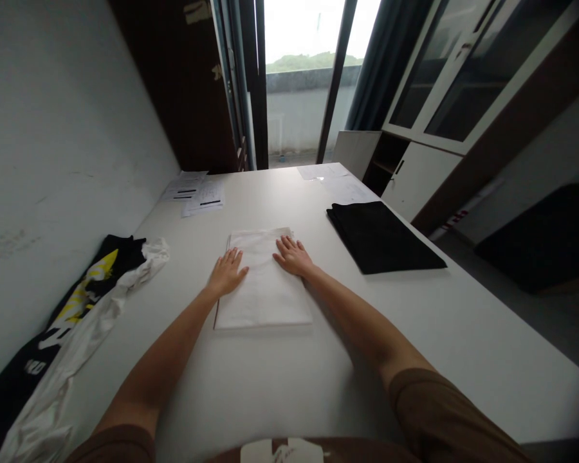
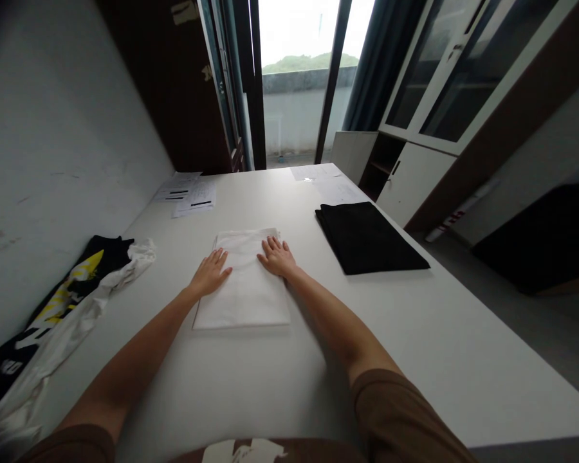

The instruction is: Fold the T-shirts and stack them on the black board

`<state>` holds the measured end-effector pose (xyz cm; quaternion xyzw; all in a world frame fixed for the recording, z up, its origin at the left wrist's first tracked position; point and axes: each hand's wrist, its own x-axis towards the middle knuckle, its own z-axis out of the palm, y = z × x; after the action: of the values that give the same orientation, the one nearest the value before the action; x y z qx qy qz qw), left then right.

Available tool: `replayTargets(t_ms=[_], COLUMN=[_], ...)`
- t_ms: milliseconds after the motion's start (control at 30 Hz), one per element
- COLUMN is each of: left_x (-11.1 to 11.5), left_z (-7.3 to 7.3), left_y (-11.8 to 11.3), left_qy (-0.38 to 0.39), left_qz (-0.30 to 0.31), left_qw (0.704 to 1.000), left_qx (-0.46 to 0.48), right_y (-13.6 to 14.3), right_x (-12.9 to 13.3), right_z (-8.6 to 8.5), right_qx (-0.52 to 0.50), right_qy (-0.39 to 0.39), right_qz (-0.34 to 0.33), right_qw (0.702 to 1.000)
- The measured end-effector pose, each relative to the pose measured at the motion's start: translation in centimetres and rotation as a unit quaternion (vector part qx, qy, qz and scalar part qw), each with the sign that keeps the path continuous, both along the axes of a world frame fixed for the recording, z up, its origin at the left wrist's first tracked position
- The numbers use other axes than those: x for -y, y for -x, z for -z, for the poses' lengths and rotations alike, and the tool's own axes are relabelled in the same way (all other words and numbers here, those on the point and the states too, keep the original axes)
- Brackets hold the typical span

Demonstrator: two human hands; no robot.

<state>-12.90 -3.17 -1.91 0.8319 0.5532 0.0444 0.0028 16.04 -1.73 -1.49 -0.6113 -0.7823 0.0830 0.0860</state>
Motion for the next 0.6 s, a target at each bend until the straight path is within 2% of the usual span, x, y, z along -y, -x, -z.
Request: replayTargets(t_ms=[133, 200, 300, 400, 500, 600], left_x=[1.2, 2.1, 3.9, 6.1, 8.1, 9.0], left_z=[0.0, -0.5, -1.9, -3.0, -2.7, -1.5], left_y=[2.4, 2.6, 1.3, -0.8, -1.7, -1.1], left_qy=[-0.02, -0.042, -0.073, -0.064, -0.034, -0.023], left_qz=[-0.078, -0.087, -0.03, 0.061, 0.122, 0.131], left_qw=[0.997, 0.995, 0.996, 0.995, 0.992, 0.991], left_qx=[0.017, 0.035, 0.051, 0.044, 0.027, 0.011], right_y=[-0.8, -0.1, 2.1, 4.5, 5.2, 4.2], right_x=[-0.1, 0.7, 3.4, 7.1, 10.1, 11.6], right_z=[-1.1, -1.9, -2.8, -2.7, -1.9, -1.3], right_qx=[0.009, 0.025, 0.043, 0.038, 0.028, 0.025], right_qy=[0.016, 0.012, -0.019, -0.031, -0.028, -0.03], right_qz=[0.033, 0.023, -0.045, -0.105, -0.094, -0.061], right_qw=[0.999, 0.999, 0.998, 0.993, 0.995, 0.997])
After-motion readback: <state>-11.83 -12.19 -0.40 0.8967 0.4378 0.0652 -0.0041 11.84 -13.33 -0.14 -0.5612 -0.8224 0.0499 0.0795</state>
